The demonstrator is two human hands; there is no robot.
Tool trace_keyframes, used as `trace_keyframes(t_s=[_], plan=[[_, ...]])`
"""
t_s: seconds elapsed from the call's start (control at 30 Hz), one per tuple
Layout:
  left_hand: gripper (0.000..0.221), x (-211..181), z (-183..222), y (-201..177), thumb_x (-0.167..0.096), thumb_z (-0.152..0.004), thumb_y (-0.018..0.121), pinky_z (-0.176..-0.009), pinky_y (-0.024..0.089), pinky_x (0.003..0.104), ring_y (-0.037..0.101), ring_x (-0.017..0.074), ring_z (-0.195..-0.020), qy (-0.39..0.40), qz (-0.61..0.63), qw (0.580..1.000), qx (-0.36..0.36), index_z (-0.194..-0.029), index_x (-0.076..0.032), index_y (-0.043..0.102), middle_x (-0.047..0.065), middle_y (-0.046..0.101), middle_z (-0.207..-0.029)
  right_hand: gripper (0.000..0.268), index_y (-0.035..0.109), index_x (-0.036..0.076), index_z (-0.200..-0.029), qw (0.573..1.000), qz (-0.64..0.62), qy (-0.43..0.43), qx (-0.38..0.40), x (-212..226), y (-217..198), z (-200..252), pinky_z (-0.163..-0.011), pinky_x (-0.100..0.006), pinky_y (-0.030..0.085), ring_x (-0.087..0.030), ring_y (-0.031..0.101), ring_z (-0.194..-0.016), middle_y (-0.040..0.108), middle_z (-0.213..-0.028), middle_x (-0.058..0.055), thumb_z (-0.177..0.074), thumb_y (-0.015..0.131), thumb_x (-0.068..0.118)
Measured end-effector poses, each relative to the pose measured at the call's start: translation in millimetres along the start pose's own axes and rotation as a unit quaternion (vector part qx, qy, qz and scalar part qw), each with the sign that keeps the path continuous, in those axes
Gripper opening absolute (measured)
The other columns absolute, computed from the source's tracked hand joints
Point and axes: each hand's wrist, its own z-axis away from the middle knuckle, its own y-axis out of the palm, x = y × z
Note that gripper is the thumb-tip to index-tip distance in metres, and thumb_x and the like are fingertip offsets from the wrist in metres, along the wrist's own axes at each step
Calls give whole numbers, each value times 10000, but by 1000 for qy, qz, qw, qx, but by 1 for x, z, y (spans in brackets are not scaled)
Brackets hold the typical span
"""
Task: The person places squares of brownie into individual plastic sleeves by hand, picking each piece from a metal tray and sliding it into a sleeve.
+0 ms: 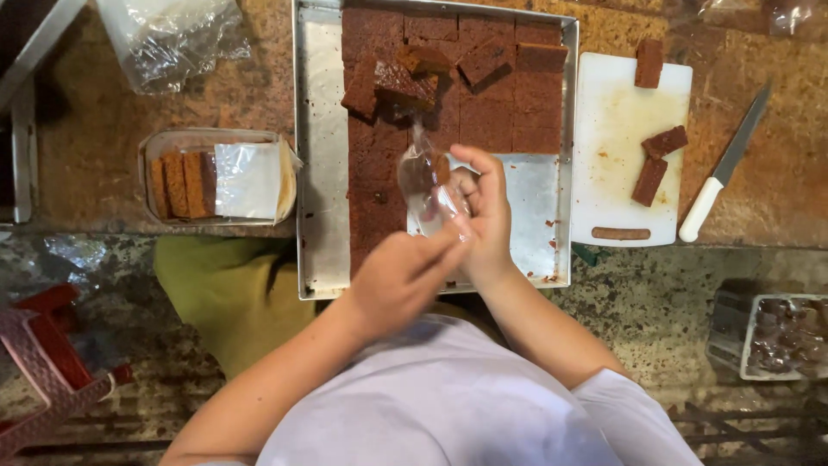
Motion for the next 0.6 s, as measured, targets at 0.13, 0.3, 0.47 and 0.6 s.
trace_keyframes(t_s=[0.13,0.3,0.47,0.6], plan=[[315,21,19,9,-92,-1047,488,-669,508,358,662,281,-802,258,-300,916,-67,-1290,-17,674,182,680,-1303,455,369,77,-1514,999,-1,54,-7,-20,-13,-10,-600,-163,454,-33,512,-655,629,-890,-16,-1088,520,125],[261,26,12,-62,-250,-961,773,-901,562,410,722,328,-1072,-139,-83,957,-240,-1108,-39,731,196,752,-1132,638,277,-42,-1592,955,274,44,104,28,-18,-25,-1247,-563,225,-432,267,-1508,291,-1632,-278,-990,472,-128],[187,84,52,-121,-16,-952,718,-861,554,506,642,449,-1032,-108,-434,876,-180,-1090,-32,593,235,587,-1141,456,490,67,-1369,917,392,-35,67,-50,-45,-39,-1077,-452,413,-343,532,-1199,591,-1221,-150,-996,682,246],[207,106,74,-132,-348,-965,867,-745,558,322,720,184,-806,-111,-422,861,-260,-1013,-227,706,-68,708,-826,474,724,33,-1043,820,561,-3,114,-122,-17,-36,-851,-458,490,-339,585,-931,612,-923,-138,-885,761,478]])
